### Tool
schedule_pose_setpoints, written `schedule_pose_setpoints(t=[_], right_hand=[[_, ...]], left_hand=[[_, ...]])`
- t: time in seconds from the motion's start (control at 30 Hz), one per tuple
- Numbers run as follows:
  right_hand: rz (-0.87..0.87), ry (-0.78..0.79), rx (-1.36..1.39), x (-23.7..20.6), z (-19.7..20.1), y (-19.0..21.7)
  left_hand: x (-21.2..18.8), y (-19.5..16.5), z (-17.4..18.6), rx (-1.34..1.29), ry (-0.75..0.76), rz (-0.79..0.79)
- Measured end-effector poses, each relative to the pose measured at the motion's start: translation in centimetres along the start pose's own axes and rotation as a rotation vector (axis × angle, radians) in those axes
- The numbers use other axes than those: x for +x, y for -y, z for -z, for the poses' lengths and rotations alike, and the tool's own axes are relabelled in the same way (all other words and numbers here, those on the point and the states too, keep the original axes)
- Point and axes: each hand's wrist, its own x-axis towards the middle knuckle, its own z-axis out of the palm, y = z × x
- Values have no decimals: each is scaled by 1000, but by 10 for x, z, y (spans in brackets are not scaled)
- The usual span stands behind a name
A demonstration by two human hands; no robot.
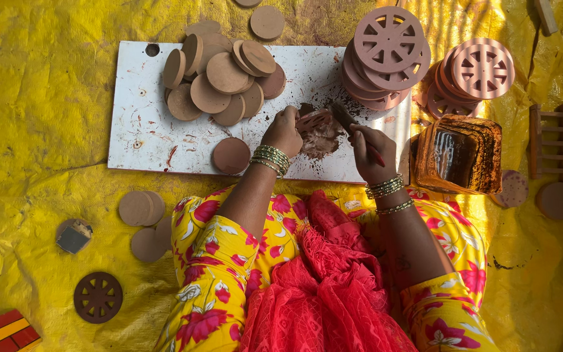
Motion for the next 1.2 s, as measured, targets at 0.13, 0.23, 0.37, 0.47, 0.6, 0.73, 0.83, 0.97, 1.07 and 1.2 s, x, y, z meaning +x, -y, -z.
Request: schedule_pose_setpoints(t=[0.13, 0.23, 0.37, 0.47, 0.6, 0.73, 0.83, 0.97, 1.07, 1.2], right_hand=[[80, 6, -10, -8, -3, 5], [70, 58, -10, -12, -9, 6], [38, 30, -12, -4, -4, -1], [-71, 34, -6, 0, 2, -3], [53, -27, 19, -5, 0, 1], [73, 13, 4, -8, -7, 2], [-26, 1, -4, -3, -2, -2], [-68, -85, 18, 0, 10, -2], [64, -50, 8, -6, 6, 3], [70, 25, -29, -10, -6, 3]], left_hand=[[-1, 2, 1, -2, -46, -47], [-1, 3, -2, -36, -47, -27], [-2, -5, 1, -47, -96, -35], [-8, -12, 11, -11, -118, -40], [-16, -22, 16, 200, -237, -152], [-16, -27, 11, 106, -256, -191], [-15, -25, 9, -44, -281, -202], [-12, -21, 8, -113, -342, -239], [-8, -17, 2, -97, -256, -215], [-8, -14, -4, -85, -229, -224]])
